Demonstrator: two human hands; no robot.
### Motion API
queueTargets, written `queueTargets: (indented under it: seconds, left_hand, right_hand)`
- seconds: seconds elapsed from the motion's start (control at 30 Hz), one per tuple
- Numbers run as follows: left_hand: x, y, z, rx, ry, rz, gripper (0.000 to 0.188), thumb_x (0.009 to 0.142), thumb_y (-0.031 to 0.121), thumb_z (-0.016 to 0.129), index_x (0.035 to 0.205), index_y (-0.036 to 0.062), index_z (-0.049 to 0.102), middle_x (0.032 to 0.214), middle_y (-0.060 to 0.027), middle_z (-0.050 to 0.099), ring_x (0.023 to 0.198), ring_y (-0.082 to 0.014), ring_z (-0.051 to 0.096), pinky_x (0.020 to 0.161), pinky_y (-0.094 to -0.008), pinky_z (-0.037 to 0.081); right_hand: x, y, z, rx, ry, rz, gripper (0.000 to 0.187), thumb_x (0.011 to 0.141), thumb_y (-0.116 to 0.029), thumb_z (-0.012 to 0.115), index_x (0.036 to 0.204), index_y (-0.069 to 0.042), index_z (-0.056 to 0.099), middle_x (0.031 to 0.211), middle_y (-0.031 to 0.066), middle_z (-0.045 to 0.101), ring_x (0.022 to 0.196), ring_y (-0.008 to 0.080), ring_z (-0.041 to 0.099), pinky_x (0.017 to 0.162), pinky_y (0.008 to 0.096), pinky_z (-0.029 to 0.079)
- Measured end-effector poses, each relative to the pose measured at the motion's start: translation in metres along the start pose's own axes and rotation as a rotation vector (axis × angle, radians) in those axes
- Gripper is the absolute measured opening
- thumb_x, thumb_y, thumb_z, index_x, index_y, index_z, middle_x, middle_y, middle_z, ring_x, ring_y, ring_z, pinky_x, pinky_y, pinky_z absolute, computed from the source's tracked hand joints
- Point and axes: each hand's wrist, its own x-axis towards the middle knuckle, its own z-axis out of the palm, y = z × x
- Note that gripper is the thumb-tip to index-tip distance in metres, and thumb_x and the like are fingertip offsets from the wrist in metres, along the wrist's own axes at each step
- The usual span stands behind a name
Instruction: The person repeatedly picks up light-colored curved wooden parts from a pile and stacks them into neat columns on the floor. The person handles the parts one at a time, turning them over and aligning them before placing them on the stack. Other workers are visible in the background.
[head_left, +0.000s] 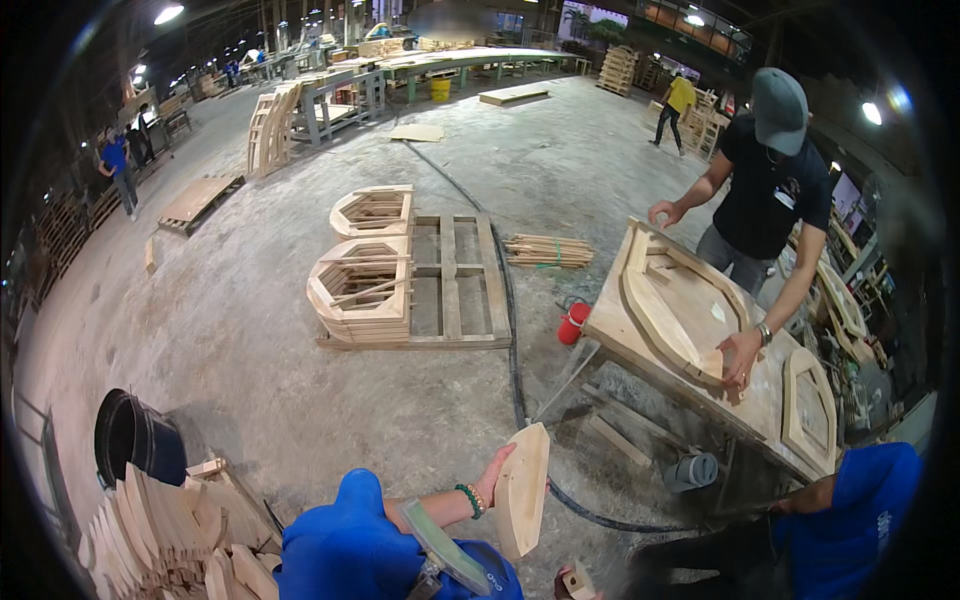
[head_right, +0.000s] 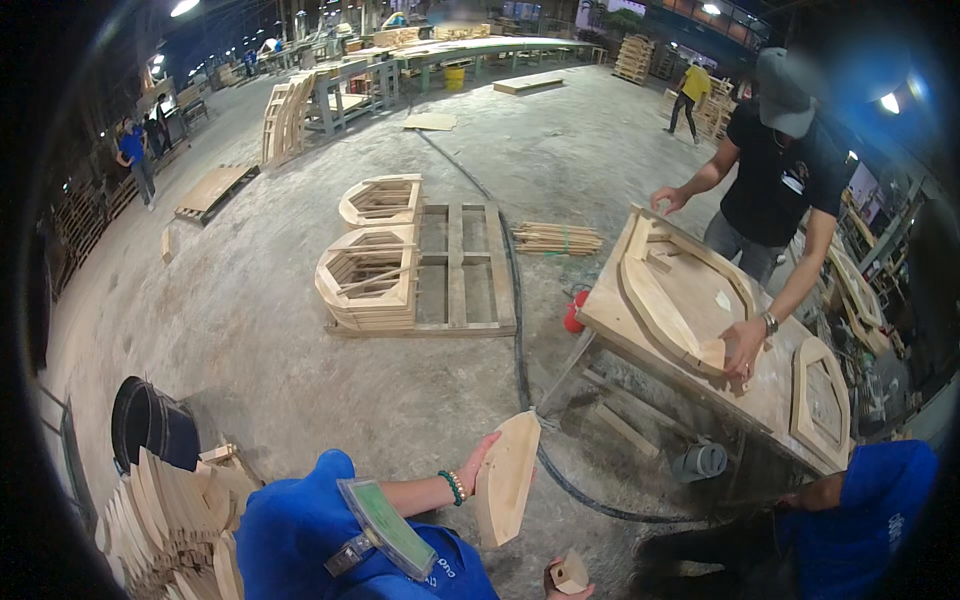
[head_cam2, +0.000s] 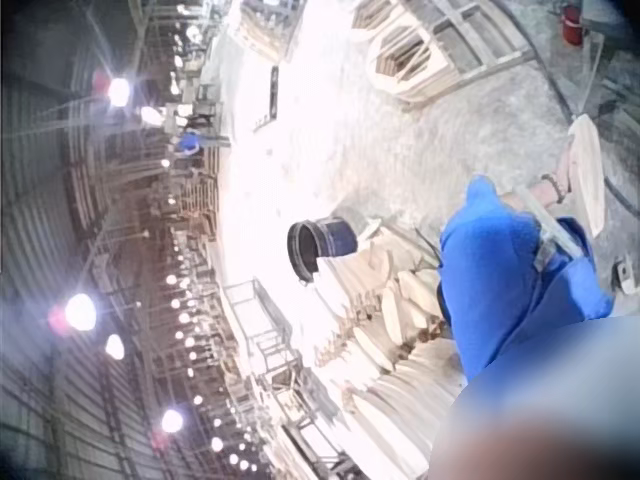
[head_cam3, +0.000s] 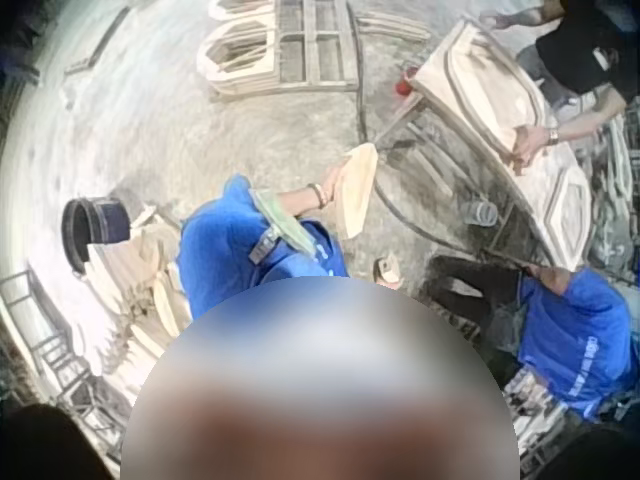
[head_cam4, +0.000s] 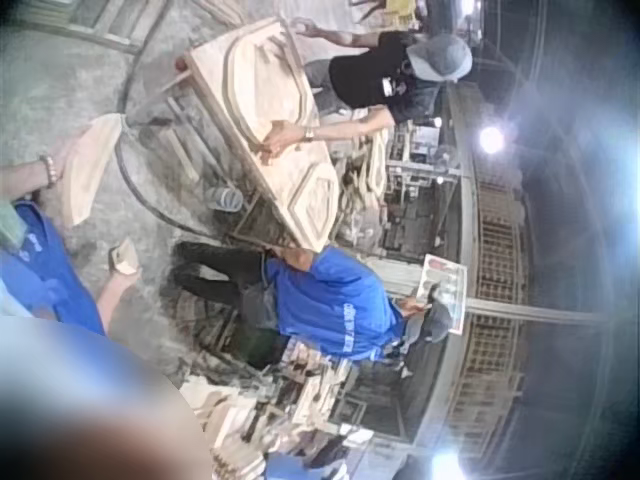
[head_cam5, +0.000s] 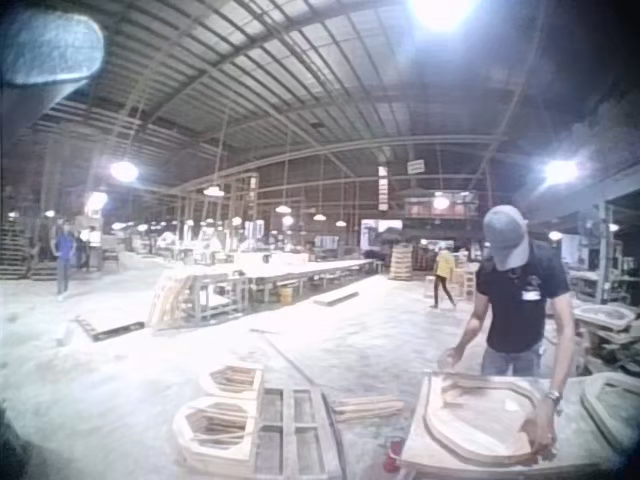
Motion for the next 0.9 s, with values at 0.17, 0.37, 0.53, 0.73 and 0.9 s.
queueTargets:
  seconds: [0.17, 0.37, 0.53, 0.73, 0.9]
  left_hand:
    - [-0.011, 0.024, 0.005, 0.070, 0.031, 0.038, 0.076, 0.081, 0.063, 0.048, 0.127, 0.0021, 0.046, 0.115, -0.0280, 0.056, 0.099, -0.0403, 0.058, 0.092, -0.0491, 0.045]
    - [-0.019, 0.053, -0.015, 0.009, -0.028, 0.040, 0.079, 0.080, 0.065, 0.043, 0.131, 0.0044, 0.042, 0.120, -0.0249, 0.052, 0.108, -0.0386, 0.054, 0.094, -0.0526, 0.042]
    - [-0.020, 0.069, -0.012, 0.104, 0.040, 0.088, 0.083, 0.075, 0.065, 0.046, 0.134, 0.0071, 0.037, 0.120, -0.0245, 0.049, 0.107, -0.0396, 0.050, 0.092, -0.0548, 0.041]
    - [-0.016, 0.063, -0.008, 0.109, 0.042, 0.060, 0.082, 0.075, 0.067, 0.045, 0.135, 0.0119, 0.037, 0.119, -0.0232, 0.048, 0.106, -0.0389, 0.049, 0.091, -0.0529, 0.041]
    - [-0.016, 0.043, 0.003, 0.161, -0.001, 0.000, 0.083, 0.076, 0.068, 0.043, 0.136, 0.0106, 0.037, 0.122, -0.0220, 0.047, 0.110, -0.0393, 0.048, 0.093, -0.0519, 0.040]
  right_hand:
    - [-0.012, 0.009, -0.010, 0.328, 0.061, 0.068, 0.072, 0.084, -0.057, 0.030, 0.133, -0.006, 0.040, 0.131, 0.0159, 0.047, 0.118, 0.0344, 0.043, 0.090, 0.0563, 0.037]
    - [-0.028, 0.022, -0.001, 0.403, 0.310, -0.079, 0.068, 0.083, -0.061, 0.037, 0.123, -0.006, 0.044, 0.114, 0.0177, 0.048, 0.098, 0.0367, 0.047, 0.077, 0.0543, 0.043]
    - [-0.036, 0.012, -0.009, 0.603, 0.376, -0.125, 0.074, 0.080, -0.065, 0.039, 0.132, -0.012, 0.038, 0.128, 0.0176, 0.043, 0.117, 0.0401, 0.040, 0.093, 0.0608, 0.031]
    - [-0.042, 0.014, -0.008, 0.650, 0.225, -0.132, 0.073, 0.082, -0.065, 0.031, 0.132, -0.012, 0.040, 0.131, 0.0176, 0.042, 0.119, 0.0408, 0.040, 0.094, 0.0640, 0.028]
    - [-0.055, 0.022, 0.013, 0.705, 0.273, -0.099, 0.069, 0.083, -0.063, 0.033, 0.128, -0.011, 0.040, 0.124, 0.0184, 0.045, 0.108, 0.0398, 0.045, 0.082, 0.0599, 0.038]
